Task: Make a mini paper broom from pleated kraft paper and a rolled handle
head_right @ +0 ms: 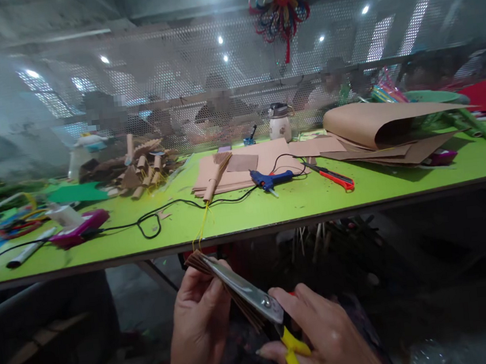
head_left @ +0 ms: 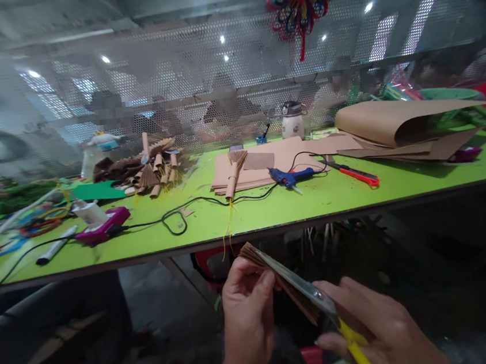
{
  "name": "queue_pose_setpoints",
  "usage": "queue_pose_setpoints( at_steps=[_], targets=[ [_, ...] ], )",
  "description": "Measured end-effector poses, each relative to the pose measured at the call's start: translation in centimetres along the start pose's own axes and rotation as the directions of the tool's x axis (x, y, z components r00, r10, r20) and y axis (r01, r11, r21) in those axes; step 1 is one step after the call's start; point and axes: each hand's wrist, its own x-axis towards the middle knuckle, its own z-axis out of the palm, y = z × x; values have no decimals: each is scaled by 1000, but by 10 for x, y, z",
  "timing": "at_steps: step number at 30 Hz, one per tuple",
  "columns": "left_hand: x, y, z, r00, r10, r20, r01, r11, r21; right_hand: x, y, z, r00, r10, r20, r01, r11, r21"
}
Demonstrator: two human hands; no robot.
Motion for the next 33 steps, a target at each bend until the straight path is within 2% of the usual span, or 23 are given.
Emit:
queue_pose_setpoints(
  at_steps=[5, 11, 18, 27, 33],
  targets=[
    [0, 0, -1, 1000, -4, -7, 4, 1000, -17, -1, 1, 0, 993, 56, 100, -57, 998, 10],
    [0, 0, -1, 998, -12, -54, 12, 1000, -5, -3, 2, 1, 986, 94, 135, -102, 994, 50],
    [-1, -1, 2, 999, -25, -40, 25, 1000, 8, 2, 0, 1, 969, 108, 222, -121, 992, 47],
    [-4, -3, 1, 999, -42, -28, 42, 999, 1, 3, 2, 3, 967, 121, 224, -145, 985, 96],
    [-2, -3, 2, 998, -53, -23, 54, 998, 16, 7, 0, 0, 972, 91, 217, -116, 988, 105]
  ],
)
